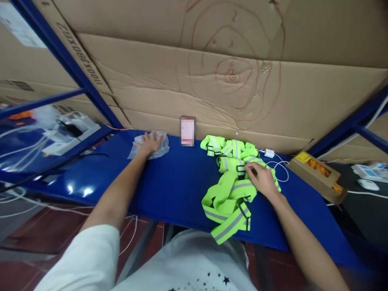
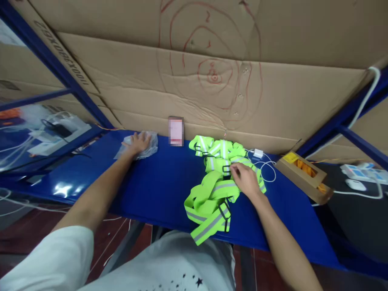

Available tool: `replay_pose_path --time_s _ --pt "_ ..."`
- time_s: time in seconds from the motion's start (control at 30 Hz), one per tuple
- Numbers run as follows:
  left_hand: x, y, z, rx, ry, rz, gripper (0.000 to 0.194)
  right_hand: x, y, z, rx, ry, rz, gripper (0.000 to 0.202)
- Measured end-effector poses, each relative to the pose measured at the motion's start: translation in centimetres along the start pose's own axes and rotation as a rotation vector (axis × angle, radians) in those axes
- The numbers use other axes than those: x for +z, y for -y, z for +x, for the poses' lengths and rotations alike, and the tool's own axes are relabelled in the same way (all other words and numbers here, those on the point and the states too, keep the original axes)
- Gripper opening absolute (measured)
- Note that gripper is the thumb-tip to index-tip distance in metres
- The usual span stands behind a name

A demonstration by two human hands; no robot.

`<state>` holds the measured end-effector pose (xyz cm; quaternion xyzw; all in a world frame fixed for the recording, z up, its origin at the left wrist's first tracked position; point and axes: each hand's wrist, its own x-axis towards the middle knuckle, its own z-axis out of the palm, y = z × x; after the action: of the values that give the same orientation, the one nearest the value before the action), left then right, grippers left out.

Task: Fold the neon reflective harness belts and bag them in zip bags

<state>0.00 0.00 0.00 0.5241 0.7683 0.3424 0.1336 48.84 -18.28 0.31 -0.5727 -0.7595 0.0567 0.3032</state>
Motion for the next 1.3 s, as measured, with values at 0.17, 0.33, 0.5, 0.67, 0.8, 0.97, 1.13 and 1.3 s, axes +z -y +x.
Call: replay_pose_path --time_s 0.17,0.33,0.5,0.67,0.8,0.97,1.13,1.3 --pt "-2.4 -3.2 -1.6 0.137 -0.204 -0.131 0.041 0.9 -0.1 0.0 -0.013 0.035 0.010 0.030" --pt "-1.0 -7.0 -8.0 0.568 -0.166 -0.271 0.020 1.3 -0.4 0.1 0.010 0.012 0.015 0.031" --pt "2.6 -8.5 -16.9 1.046 0.156 -0.319 0.007 1.6 -0.2 0.0 0.028 -0.022 0.001 0.032" --pt "3.5 -7.6 -20.1 1.374 0.182 -0.162 0.015 2.0 -0.2 -0.1 -0.007 -0.074 -0.021 0.032" --pt "2.7 -7.9 -19.4 1.255 0.185 -0.189 0.017 2.5 -0.5 -0.2 -0.018 -0.080 -0.004 0.031" --pt "2.5 -8.2 -19.2 1.230 0.256 -0.189 0.020 2.3 0.1 -0.4 -0.030 -0.075 0.042 0.024" --pt "2.9 -8.1 -18.9 1.251 0.278 -0.176 0.021 2.0 0.6 -0.4 -0.051 -0.120 0.090 0.020" --pt "4.5 -7.3 -17.3 1.325 0.225 -0.154 0.020 3.2 -1.0 -0.2 -0.063 -0.151 0.093 0.022"
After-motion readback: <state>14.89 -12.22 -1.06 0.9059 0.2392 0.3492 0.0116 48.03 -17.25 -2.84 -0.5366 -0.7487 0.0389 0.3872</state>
